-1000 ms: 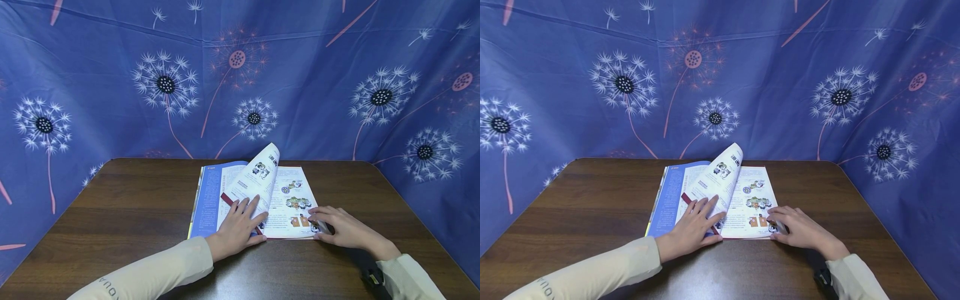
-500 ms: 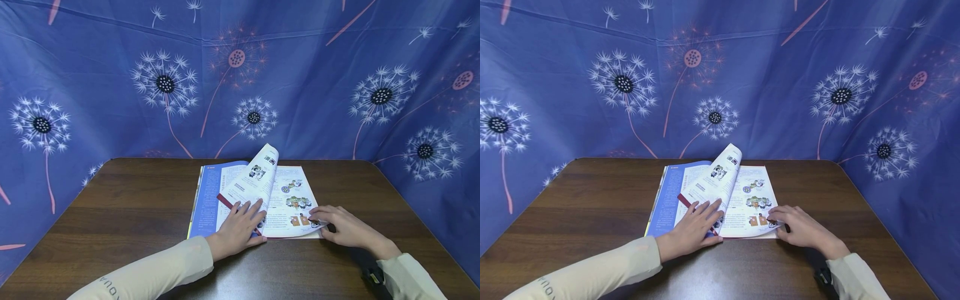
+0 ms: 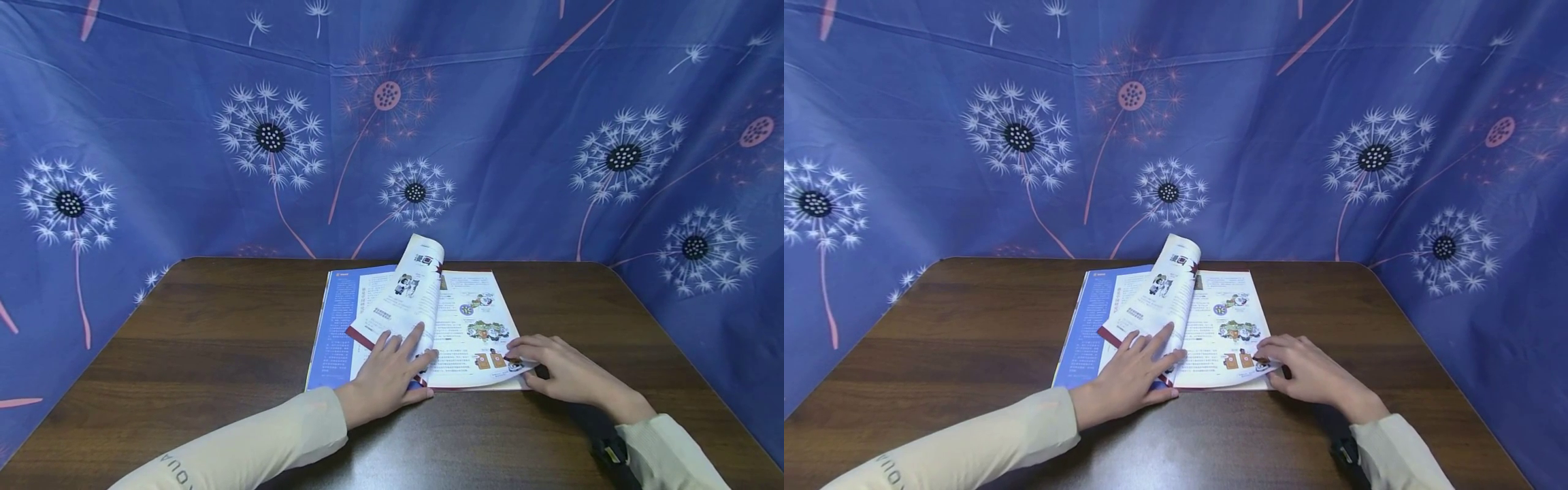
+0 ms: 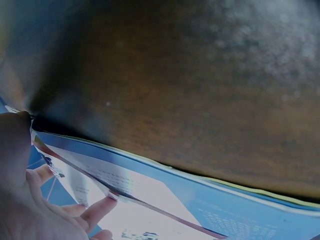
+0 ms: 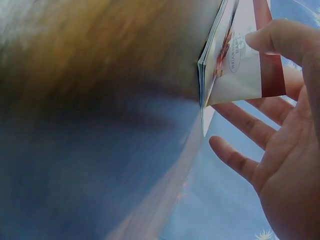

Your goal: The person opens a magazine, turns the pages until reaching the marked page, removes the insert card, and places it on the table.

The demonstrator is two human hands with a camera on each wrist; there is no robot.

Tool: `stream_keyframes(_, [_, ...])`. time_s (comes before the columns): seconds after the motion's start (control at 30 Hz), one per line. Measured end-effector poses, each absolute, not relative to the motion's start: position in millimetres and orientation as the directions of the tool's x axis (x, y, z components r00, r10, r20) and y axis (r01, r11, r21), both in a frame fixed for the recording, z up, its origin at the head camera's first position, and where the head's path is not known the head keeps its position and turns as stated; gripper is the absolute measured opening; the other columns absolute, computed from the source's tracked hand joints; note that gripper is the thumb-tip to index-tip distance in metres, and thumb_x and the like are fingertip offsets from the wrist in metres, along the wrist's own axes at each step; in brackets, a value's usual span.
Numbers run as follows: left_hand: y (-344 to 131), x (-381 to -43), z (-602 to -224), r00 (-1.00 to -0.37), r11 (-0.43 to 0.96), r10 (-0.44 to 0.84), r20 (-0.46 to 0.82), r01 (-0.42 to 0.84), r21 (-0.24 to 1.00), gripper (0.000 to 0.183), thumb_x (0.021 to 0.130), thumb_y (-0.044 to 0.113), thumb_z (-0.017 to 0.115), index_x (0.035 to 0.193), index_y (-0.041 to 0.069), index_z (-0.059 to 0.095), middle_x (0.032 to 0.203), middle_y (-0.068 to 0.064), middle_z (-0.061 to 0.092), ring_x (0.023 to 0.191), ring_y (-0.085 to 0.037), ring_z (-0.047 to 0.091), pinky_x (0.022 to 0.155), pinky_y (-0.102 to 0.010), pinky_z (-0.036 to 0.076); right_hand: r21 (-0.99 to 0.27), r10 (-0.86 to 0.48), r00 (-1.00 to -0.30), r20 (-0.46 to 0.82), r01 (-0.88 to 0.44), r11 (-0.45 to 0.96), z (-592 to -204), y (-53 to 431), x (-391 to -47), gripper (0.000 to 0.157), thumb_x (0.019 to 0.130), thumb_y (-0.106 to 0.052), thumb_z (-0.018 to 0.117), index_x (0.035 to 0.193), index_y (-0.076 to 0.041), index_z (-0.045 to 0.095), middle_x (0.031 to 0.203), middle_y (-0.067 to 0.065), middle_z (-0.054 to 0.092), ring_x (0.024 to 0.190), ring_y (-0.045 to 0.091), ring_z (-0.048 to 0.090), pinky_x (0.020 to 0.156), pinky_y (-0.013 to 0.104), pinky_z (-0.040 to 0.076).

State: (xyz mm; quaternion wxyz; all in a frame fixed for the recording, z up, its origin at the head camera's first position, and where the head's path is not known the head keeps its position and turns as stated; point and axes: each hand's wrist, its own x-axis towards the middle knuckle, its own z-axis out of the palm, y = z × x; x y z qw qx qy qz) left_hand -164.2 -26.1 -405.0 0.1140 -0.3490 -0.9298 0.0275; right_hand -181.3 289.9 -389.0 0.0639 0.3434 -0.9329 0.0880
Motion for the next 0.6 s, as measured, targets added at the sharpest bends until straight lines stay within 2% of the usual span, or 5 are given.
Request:
stream_keyframes(0.23, [-24.3, -163.5, -405.0, -0.746, 0.771, 0.636, 0.196, 0.617, -0.156, 0.060, 0.085, 0.064, 0.041, 0.132, 0.027, 0.042, 0.148, -0.014, 0.027, 0.108, -0.029, 0.049, 0.101, -0.045, 0.032, -0.116, -0.621, -0.752, 0.221, -0.653, 0.749, -389.0, 289.8, -180.2, 0.034, 0.070, -0.010, 0.070, 0.102, -0.016, 0.068, 0.110, 0.001, 0.063, 0.103, 0.021, 0.057, 0.079, 0.045, 0.043])
stream_keyframes(0.47, [-24.3, -162.2, -402.7, -0.748, 0.772, 0.636, 0.192, 0.616, -0.157, 0.057, 0.086, 0.063, 0.041, 0.129, 0.026, 0.043, 0.149, -0.014, 0.024, 0.129, -0.032, 0.035, 0.104, -0.047, 0.030, -0.111, -0.605, -0.756, 0.251, -0.643, 0.758, -387.8, 289.6, -180.9, 0.034, 0.069, -0.011, 0.072, 0.102, -0.014, 0.068, 0.108, 0.001, 0.064, 0.100, 0.021, 0.058, 0.079, 0.044, 0.043])
stream_keyframes(0.6, [-24.5, -161.2, -401.8, -0.737, 0.764, 0.645, 0.202, 0.623, -0.166, 0.055, 0.086, 0.062, 0.041, 0.126, 0.024, 0.045, 0.148, -0.015, 0.025, 0.133, -0.032, 0.031, 0.105, -0.047, 0.029, -0.103, -0.597, -0.757, 0.264, -0.638, 0.763, -387.2, 289.8, -181.4, 0.033, 0.069, -0.014, 0.073, 0.101, -0.013, 0.069, 0.107, 0.001, 0.064, 0.100, 0.020, 0.058, 0.081, 0.044, 0.044])
